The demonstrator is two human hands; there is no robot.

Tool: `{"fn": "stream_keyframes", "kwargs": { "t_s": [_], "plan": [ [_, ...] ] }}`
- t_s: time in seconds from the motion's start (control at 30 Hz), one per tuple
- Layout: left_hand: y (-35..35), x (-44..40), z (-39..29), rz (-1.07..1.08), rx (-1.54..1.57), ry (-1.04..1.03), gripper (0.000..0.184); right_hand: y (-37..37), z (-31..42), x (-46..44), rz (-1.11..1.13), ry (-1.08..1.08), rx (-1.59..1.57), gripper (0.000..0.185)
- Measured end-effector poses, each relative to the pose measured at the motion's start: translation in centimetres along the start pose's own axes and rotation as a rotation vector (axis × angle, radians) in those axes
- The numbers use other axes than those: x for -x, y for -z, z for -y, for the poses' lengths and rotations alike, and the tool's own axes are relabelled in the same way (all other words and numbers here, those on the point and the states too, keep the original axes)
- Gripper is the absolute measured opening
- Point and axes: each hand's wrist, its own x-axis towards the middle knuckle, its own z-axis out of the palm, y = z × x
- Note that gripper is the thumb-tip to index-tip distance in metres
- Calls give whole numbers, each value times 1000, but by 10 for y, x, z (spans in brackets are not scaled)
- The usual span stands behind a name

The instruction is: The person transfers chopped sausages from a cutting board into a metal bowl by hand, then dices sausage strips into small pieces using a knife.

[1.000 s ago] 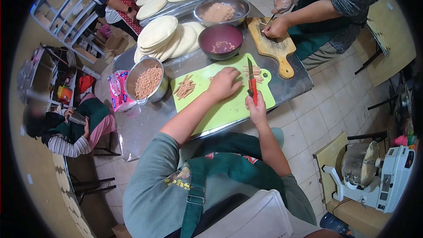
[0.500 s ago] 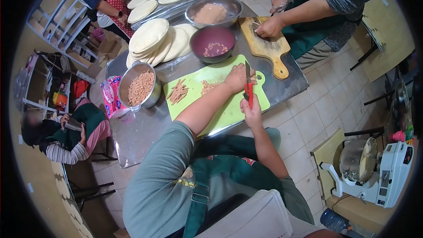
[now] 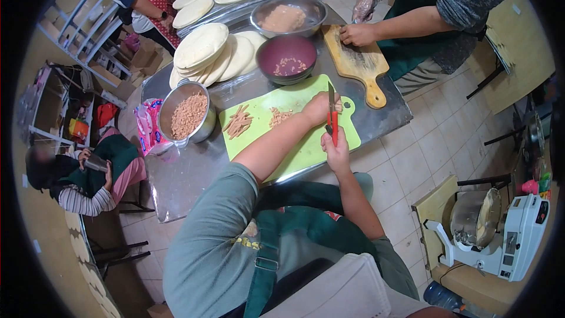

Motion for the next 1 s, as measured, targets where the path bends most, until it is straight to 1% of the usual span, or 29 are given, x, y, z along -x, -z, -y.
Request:
{"fn": "stream_keyframes", "kwargs": {
  "t_s": [0.03, 0.13, 0.27, 0.33, 0.37, 0.43, 0.47, 0.53, 0.57, 0.63, 0.67, 0.77, 0.8, 0.87, 0.93, 1.0],
  "plan": [
    [-2, 2, -3, -76, -59, -23, 17, 0, -1, 0, 1, 1, 0, 24],
    [-9, 5, 0, -138, -48, -85, 15, 0, 0, 0, -3, -4, 0, 23],
    [-17, 9, -1, -163, -143, -107, 15, -1, 1, 1, -16, -12, -12, 21],
    [-13, 11, -6, -126, -158, -73, 17, -1, 1, 1, -20, -3, -14, 21],
    [-23, 8, 9, -126, -158, -75, 17, -1, 1, 1, -23, 5, -16, 21],
    [-51, -2, 52, -201, 598, 137, 13, 0, -1, 0, -18, 7, -16, 22],
    [-50, -2, 51, -201, 598, 138, 13, 0, -1, 0, -11, 6, -18, 23],
    [-44, 0, 45, -428, 370, 134, 9, 0, -2, 1, -12, -1, -29, 24],
    [-40, 4, 43, -429, 370, 136, 9, 0, -2, 1, -13, -7, -40, 25],
    [-11, 20, 15, -391, 493, 415, 23, -1, -2, 1, -14, -11, -36, 26],
    [1, 29, 6, -369, 489, 436, 23, -1, -2, 1, -19, -14, -33, 26],
    [29, 62, -12, -395, 493, 447, 22, 0, -4, 1, -12, -12, 0, 26],
    [34, 74, -7, -422, 455, 419, 22, 1, -4, 1, -5, -13, -2, 26],
    [50, 99, -3, -439, 442, 427, 21, 1, -3, 0, -7, 22, -4, 26],
    [67, 126, 4, -459, 430, 440, 21, 0, 2, 1, -2, 12, -11, 25],
    [83, 154, 12, -379, 255, 510, 22, -2, 6, 1, -4, 17, -27, 24]
  ]
}}
